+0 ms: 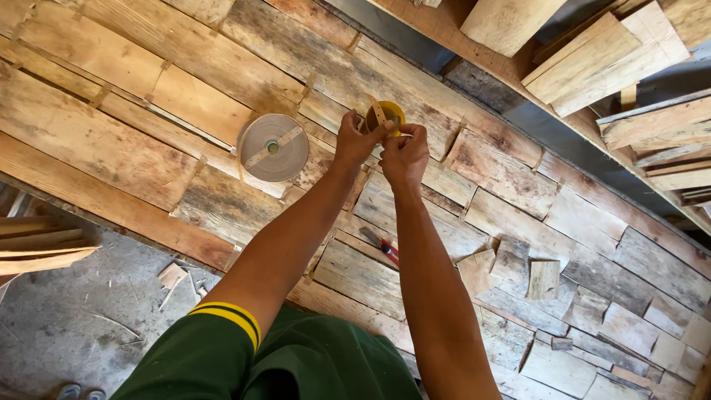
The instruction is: Applying and trimming small pieces of wood to create a mosaic-like surface on a wooden panel.
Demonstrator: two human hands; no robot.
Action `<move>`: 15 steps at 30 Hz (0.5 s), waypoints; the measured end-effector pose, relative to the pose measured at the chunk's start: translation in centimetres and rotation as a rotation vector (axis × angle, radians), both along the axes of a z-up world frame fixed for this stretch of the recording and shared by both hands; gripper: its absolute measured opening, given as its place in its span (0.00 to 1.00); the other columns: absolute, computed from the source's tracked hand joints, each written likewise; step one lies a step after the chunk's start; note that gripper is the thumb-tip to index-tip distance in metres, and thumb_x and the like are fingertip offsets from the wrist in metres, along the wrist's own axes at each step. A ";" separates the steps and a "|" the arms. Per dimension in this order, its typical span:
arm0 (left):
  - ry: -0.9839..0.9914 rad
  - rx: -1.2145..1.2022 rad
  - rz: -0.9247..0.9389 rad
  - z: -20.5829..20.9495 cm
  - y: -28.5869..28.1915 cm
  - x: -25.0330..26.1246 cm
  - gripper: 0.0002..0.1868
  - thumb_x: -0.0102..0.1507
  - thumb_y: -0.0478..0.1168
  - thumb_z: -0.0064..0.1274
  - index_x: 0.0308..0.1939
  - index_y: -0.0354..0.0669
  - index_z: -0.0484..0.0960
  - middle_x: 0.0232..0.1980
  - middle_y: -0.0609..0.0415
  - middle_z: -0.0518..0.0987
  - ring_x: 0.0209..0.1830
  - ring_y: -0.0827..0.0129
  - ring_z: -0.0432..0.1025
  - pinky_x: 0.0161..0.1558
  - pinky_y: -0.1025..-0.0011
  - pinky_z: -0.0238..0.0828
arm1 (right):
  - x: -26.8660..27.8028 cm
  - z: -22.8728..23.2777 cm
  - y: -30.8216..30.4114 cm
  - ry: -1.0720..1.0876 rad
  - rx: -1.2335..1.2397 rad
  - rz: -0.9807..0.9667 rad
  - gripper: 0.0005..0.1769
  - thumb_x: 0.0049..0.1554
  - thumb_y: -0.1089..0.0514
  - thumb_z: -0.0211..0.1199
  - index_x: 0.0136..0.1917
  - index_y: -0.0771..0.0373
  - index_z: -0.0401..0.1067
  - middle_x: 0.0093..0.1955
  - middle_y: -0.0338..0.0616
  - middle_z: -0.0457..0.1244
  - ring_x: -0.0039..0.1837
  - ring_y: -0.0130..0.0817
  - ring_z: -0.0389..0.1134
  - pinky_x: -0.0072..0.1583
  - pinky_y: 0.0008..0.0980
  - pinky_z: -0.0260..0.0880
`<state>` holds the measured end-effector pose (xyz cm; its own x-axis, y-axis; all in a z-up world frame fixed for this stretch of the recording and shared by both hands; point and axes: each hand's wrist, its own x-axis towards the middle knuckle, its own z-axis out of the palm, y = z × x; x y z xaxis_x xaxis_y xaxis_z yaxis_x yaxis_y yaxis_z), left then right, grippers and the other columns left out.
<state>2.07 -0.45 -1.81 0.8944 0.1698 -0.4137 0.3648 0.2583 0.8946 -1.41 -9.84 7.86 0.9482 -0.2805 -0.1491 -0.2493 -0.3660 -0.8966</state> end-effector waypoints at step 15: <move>0.111 -0.022 0.214 -0.3 -0.9 0.9 0.57 0.47 0.46 0.77 0.72 0.31 0.57 0.72 0.34 0.64 0.72 0.50 0.64 0.64 0.62 0.73 | -2.1 2.7 -1.3 0.027 0.014 0.010 0.16 0.60 0.64 0.63 0.58 0.68 0.60 0.35 0.45 0.67 0.32 0.28 0.68 0.31 0.31 0.70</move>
